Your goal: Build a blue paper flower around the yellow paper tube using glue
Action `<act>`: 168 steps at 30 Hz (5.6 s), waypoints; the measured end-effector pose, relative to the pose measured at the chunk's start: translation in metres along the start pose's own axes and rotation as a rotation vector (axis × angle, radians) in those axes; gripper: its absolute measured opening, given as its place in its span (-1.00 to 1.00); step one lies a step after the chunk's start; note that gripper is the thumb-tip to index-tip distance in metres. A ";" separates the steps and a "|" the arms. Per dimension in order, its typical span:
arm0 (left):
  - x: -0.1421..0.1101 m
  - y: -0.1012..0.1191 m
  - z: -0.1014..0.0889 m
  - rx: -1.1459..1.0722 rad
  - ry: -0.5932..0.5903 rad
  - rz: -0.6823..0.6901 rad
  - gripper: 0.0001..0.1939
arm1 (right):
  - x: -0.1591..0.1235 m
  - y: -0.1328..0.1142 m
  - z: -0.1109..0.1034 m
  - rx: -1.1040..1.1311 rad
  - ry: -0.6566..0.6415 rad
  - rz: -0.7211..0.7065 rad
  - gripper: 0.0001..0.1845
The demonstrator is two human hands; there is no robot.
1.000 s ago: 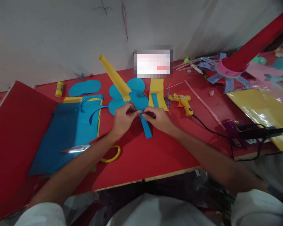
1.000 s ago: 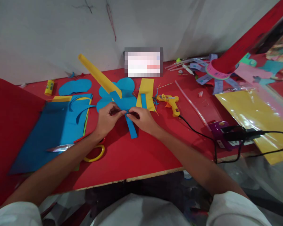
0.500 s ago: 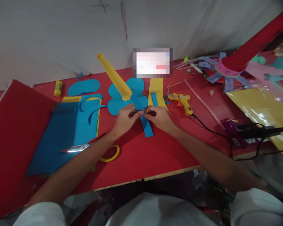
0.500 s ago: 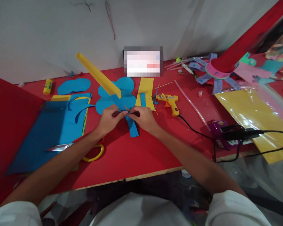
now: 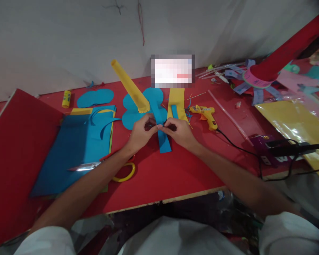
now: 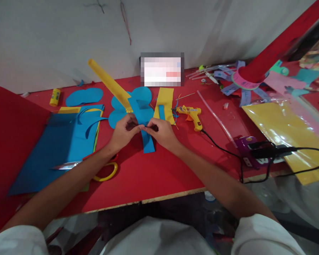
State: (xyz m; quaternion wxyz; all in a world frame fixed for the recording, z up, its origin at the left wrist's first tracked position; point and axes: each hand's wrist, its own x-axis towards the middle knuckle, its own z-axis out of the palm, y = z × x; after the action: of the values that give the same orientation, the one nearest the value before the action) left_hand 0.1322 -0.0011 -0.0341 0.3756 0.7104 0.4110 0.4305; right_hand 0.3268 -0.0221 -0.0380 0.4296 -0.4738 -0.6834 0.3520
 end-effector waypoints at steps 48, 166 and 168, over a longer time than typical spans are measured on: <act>-0.007 0.002 0.003 -0.024 -0.221 0.058 -0.37 | -0.007 -0.012 0.002 0.178 -0.017 0.059 -0.51; -0.006 0.013 0.000 0.050 -0.187 0.058 -0.46 | 0.000 0.006 0.000 0.138 -0.200 0.046 -0.39; -0.006 0.014 0.000 0.039 -0.189 0.055 -0.46 | 0.000 0.005 0.000 0.156 -0.210 0.057 -0.38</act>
State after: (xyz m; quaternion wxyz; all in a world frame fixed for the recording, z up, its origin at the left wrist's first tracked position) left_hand 0.1339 -0.0119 -0.0238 0.3868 0.7661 0.3623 0.3635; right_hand 0.3289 -0.0209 -0.0421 0.3812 -0.4185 -0.6815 0.4639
